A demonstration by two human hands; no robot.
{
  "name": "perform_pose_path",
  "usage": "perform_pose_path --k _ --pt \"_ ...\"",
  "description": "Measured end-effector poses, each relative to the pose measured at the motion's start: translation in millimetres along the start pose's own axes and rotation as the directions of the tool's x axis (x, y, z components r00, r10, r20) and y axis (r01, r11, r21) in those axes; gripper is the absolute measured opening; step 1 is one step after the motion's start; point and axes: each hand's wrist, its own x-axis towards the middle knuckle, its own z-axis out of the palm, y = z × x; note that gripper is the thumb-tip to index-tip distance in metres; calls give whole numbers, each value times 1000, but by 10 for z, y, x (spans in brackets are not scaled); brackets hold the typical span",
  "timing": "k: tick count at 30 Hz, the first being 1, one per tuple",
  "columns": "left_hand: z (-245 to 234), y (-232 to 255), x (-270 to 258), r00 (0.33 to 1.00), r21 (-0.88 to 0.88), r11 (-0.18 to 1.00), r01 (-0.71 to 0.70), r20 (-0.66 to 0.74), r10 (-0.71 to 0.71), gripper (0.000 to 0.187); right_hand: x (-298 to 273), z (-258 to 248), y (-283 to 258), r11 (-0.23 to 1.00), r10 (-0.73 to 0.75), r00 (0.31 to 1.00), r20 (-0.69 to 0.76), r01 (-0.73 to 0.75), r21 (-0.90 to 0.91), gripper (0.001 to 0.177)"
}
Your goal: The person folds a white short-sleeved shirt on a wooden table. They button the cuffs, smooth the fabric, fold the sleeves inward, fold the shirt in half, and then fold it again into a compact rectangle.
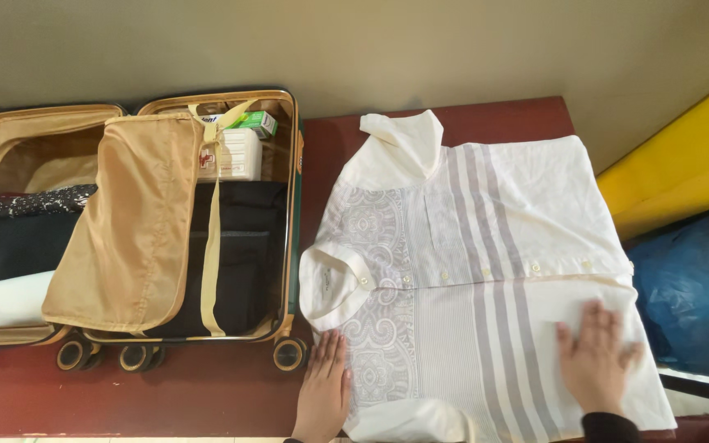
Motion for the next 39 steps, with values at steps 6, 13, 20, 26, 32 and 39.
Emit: perform_pose_path --k 6,13,20,26,32,39 --pt "131 -109 -76 999 -132 991 24 -34 -28 64 -397 449 -1239 942 -334 939 86 337 -14 73" --pt "288 -217 -70 999 -150 988 43 -22 -47 76 -859 649 -2292 533 -845 522 113 808 252 66" --pt "401 -230 -131 997 -98 993 61 -37 -65 74 9 275 -1176 971 -223 975 8 223 -88 72" --pt "530 -236 -103 988 -3 997 78 -130 -77 71 -958 607 -2706 674 -738 671 72 738 18 68" --pt "539 -246 -102 995 25 997 72 -74 -70 76 -402 620 -1795 827 -562 823 82 561 34 70" --pt "500 -180 -82 999 -17 999 34 -33 -35 77 5 271 -1025 985 -86 995 45 91 -144 76"
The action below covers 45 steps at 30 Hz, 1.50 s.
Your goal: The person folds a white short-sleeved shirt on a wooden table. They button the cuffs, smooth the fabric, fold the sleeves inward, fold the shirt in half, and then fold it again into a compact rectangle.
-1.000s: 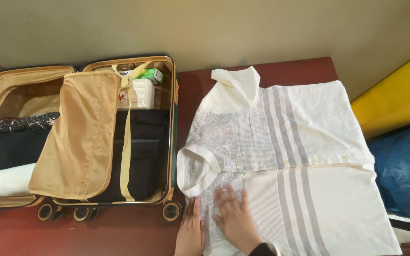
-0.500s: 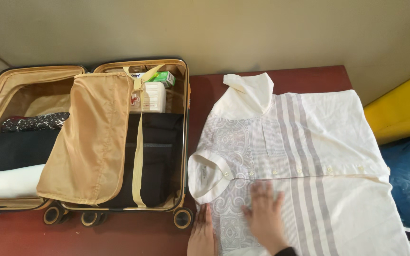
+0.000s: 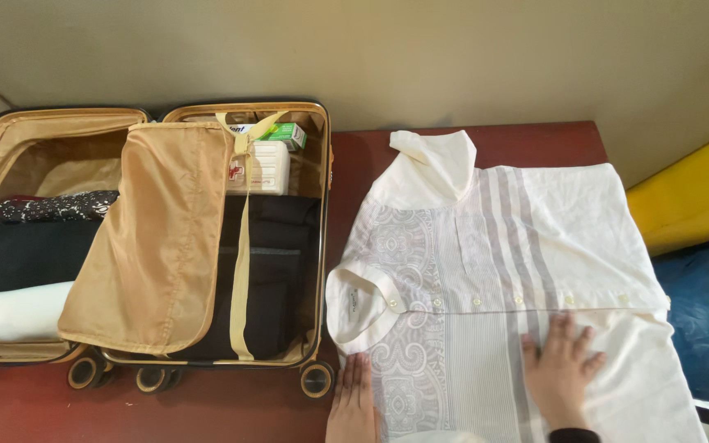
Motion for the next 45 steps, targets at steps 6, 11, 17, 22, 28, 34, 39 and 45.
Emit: perform_pose_path --k 6,11,17,22,28,34,39,45 --pt "-45 256 252 995 -89 991 -103 -9 102 60 -762 190 -1563 553 -831 544 111 831 63 66" --pt "-309 328 466 992 -72 991 -112 41 116 58 -284 38 -58 930 -353 929 106 362 -71 66" --pt "-440 497 512 991 43 991 -129 50 127 59 -109 -128 1274 997 78 995 -58 -78 8 79" --pt "-251 866 466 984 4 988 -151 91 150 62 -1007 179 -309 911 -380 771 511 409 61 76" --pt "-229 963 441 971 -1 978 -209 116 207 60 -890 -35 780 951 -299 954 -16 299 84 73" --pt "-232 1013 442 974 41 977 -210 95 206 61 -629 -173 1664 992 122 990 -74 -125 -35 74" --pt "-281 1005 452 975 56 977 -207 100 200 62 -1180 299 151 866 -485 874 -29 485 117 71" --pt "-301 901 452 973 31 975 -221 82 218 63 -866 40 1359 992 -120 991 -53 121 25 78"
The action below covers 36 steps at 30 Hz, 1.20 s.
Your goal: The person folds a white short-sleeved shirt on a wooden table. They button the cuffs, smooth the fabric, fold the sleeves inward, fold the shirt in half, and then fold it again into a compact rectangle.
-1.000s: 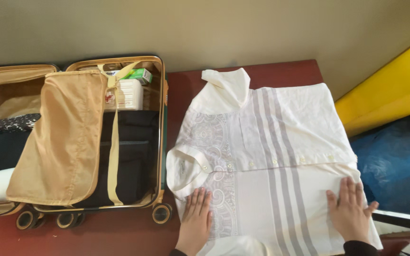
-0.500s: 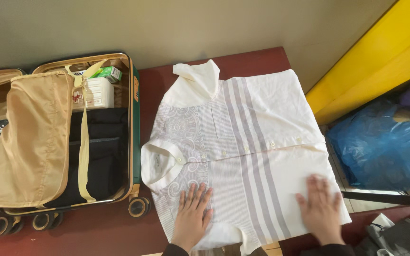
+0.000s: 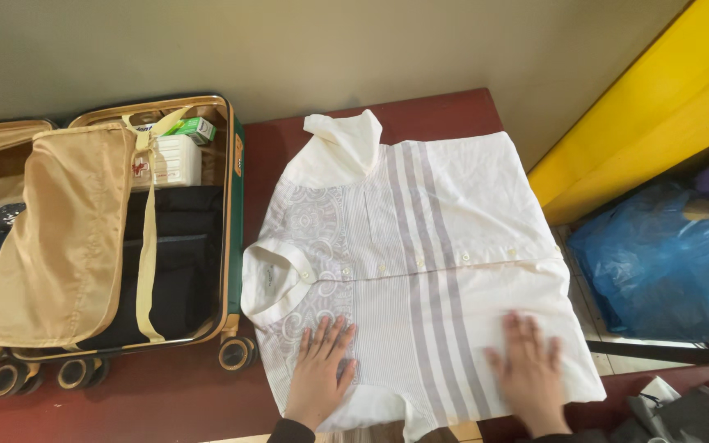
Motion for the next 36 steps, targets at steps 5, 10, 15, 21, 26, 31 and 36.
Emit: perform_pose_path --k 5,10,15,21,26,31,36 --pt "-1 14 -20 999 -34 999 24 28 -23 64 252 -169 275 967 255 965 -60 -256 -10 78" --pt "8 -6 17 998 -40 999 33 58 -31 64 71 88 -1616 936 -352 881 316 319 151 77" --pt "48 -77 3 1000 -104 995 -1 25 4 62 169 97 -1394 983 -101 958 268 55 174 67" --pt "-45 -461 -174 999 -183 983 4 53 5 63 615 40 -2 946 323 939 -119 -323 25 78" --pt "-103 -862 -293 997 -204 979 23 76 -8 73 446 300 -2020 986 -94 996 -1 93 139 60" --pt "-87 -1049 -372 988 -180 976 -125 62 138 91 182 395 -2942 852 -517 856 -8 516 88 67" --pt "22 -1159 -435 967 -174 966 -193 133 218 107 471 68 -1218 981 182 979 -93 -174 87 69"
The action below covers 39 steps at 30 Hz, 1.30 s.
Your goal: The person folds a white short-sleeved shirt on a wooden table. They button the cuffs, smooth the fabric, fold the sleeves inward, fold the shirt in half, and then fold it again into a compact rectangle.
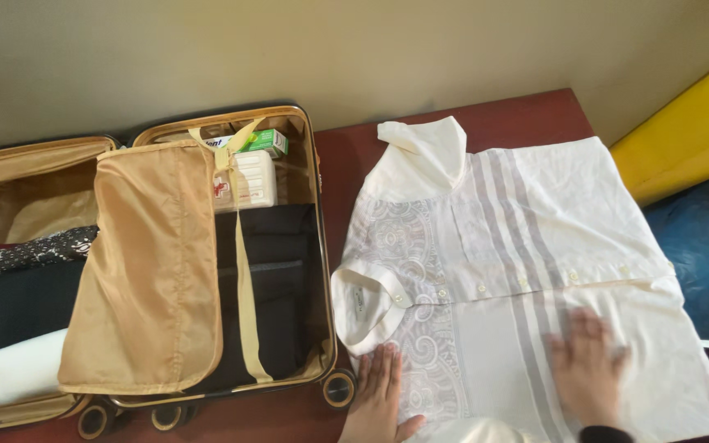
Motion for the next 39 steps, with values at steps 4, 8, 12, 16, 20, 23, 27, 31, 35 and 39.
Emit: perform_pose_path --k 4,8,12,16,20,23,27,31,35,39 --pt "78 4 -23 1000 129 992 9 -14 -7 116 192 -156 -6 966 239 970 -49 -243 -91 78" --pt "139 -39 -1 996 259 965 -42 -60 60 128 -272 281 -1465 921 -317 913 256 361 -147 71" --pt "126 -16 46 989 335 942 -29 -128 77 128 -394 424 -1771 832 -553 805 216 522 187 58" --pt "64 1 8 999 229 973 -16 -41 26 124 76 11 -502 992 -97 991 88 103 -68 66" --pt "23 -2 4 999 91 995 -29 -42 33 120 239 -235 75 953 303 952 30 -302 -33 66" --pt "10 -1 52 995 109 993 -35 -87 44 116 -8 63 -690 986 164 977 135 -166 2 62" --pt "4 21 67 993 37 997 62 93 -66 110 -428 527 -1700 898 -415 808 418 438 46 62" --pt "-125 90 84 1000 70 997 23 -21 -21 102 -148 197 -785 929 -369 919 136 371 14 61" --pt "-249 197 97 996 26 996 85 27 -86 99 89 -316 714 975 219 960 173 -211 -62 68" --pt "-242 455 214 971 75 969 237 20 -239 98 -156 -203 465 990 141 989 -50 -142 -19 74"
